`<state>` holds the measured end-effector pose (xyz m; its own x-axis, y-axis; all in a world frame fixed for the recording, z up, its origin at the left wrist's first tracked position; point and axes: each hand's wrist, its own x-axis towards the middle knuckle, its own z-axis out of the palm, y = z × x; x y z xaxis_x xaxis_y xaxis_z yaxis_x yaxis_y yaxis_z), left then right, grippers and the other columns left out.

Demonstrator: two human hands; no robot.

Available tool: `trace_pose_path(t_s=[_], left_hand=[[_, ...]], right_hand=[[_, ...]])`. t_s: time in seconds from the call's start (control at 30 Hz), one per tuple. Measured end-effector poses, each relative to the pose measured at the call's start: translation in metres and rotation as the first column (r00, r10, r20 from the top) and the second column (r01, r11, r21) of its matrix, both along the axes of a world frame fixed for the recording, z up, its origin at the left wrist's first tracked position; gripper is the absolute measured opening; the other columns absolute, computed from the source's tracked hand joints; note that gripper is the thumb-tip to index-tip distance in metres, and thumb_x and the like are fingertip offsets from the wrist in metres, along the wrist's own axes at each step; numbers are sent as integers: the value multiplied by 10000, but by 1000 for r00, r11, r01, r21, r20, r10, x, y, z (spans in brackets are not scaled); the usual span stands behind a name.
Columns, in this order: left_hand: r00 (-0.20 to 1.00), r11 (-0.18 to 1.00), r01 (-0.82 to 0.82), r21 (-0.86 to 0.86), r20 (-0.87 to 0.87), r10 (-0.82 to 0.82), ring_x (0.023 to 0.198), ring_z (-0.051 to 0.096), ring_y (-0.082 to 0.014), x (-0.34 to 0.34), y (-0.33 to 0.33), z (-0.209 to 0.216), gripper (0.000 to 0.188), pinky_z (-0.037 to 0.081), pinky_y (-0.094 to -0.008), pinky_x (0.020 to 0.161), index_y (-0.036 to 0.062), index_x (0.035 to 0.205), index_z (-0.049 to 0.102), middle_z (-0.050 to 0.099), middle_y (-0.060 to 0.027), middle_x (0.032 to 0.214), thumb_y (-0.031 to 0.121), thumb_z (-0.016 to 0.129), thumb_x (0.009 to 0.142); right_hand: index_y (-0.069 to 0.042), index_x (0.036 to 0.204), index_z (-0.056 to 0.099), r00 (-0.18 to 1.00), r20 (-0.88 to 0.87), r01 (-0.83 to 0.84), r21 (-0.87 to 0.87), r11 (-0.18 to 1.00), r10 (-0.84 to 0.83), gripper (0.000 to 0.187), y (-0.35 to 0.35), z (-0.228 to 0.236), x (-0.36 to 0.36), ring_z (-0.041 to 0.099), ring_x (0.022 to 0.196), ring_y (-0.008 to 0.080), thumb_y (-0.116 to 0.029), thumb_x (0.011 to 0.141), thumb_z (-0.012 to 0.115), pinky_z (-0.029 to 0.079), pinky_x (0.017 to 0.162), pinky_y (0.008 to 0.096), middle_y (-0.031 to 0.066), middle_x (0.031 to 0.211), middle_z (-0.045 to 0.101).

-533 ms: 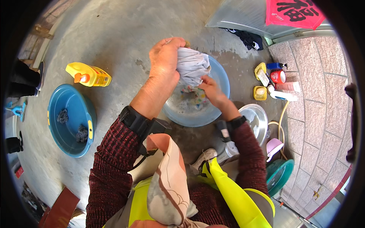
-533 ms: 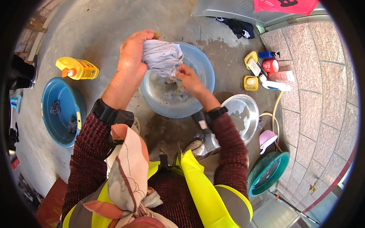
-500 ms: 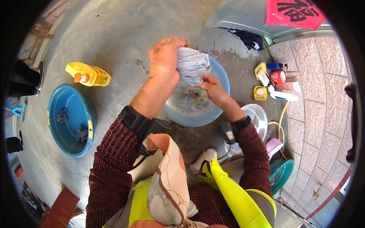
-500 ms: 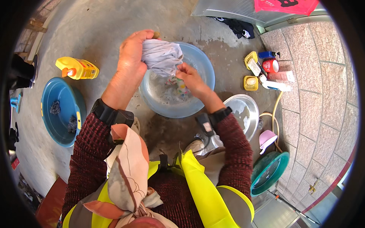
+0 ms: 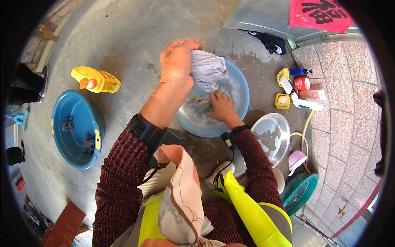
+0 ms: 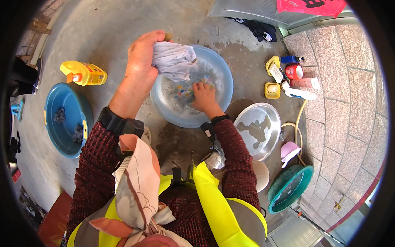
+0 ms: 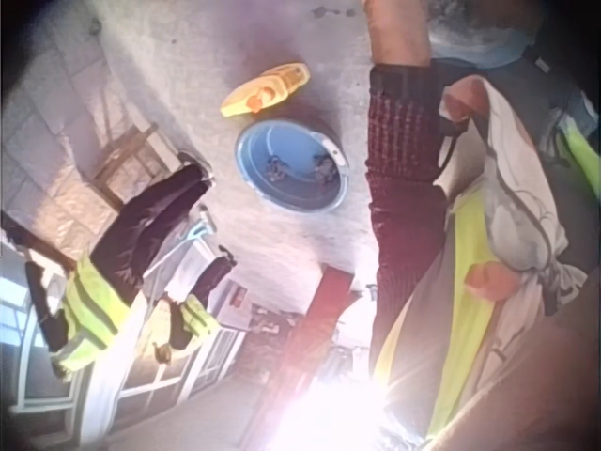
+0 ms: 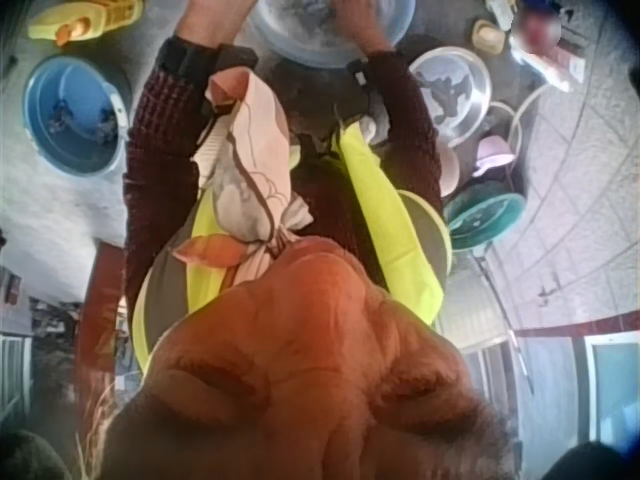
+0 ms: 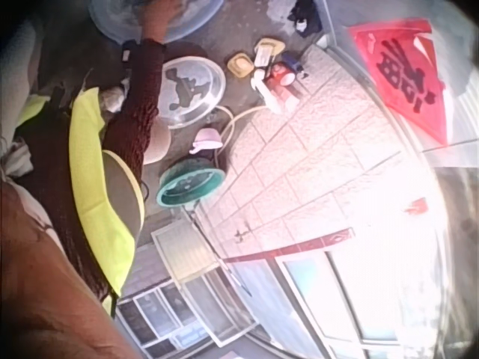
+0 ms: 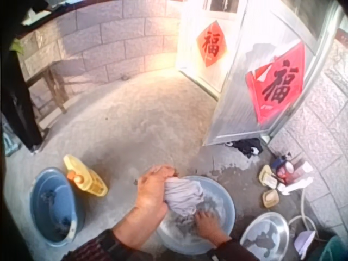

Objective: The person washes a small piece of cloth by hand in a blue basin. They fill the basin with water from a wall tap, add a small amount of liquid detergent, and scrub the cloth with a sponge. The person then rinses the cloth under running water and wrings it out.

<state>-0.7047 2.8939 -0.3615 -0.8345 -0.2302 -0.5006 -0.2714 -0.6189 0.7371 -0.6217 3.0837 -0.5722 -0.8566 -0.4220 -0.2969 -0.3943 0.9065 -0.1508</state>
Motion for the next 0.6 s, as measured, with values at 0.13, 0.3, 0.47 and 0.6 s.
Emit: trace_pose_path(t_s=[0.13, 0.3, 0.47, 0.6], left_hand=[[1000, 999, 13, -43, -22, -13, 763, 624, -225, 2, -3, 3, 120, 532, -352, 714, -21, 893, 581, 610, -117, 857, 35, 561, 789], [999, 1000, -14, 17, -51, 14, 673, 593, -205, 0, -1, 1, 155, 514, -329, 599, -34, 870, 555, 583, -115, 781, -8, 577, 720], [996, 997, 64, -32, -61, -66, 760, 614, -201, 2, 1, 2, 133, 529, -325, 693, -26, 899, 579, 608, -119, 835, 26, 575, 776], [995, 984, 82, -158, -45, -90, 732, 602, -180, 3, -1, 2, 146, 517, -299, 670, -29, 896, 584, 606, -108, 800, 25, 581, 760]], right_hand=[[-96, 1042, 525, 987, 144, 92, -164, 982, -69, 377, 1, 0, -14, 572, 908, 347, -176, 683, 610, 465, 723, 464, 133, 1008, 586], [-101, 983, 547, 978, 205, 114, -321, 940, -49, 267, 31, 30, -29, 587, 760, 373, -103, 716, 565, 475, 677, 464, 142, 821, 585], [-121, 980, 578, 990, 2, 137, -162, 977, -139, 267, 14, 10, -10, 584, 806, 378, -68, 719, 551, 475, 690, 459, 156, 850, 585], [-132, 1012, 590, 958, 172, 265, -214, 940, -231, 298, 14, -6, -12, 572, 841, 356, -62, 725, 559, 472, 702, 438, 156, 902, 577]])
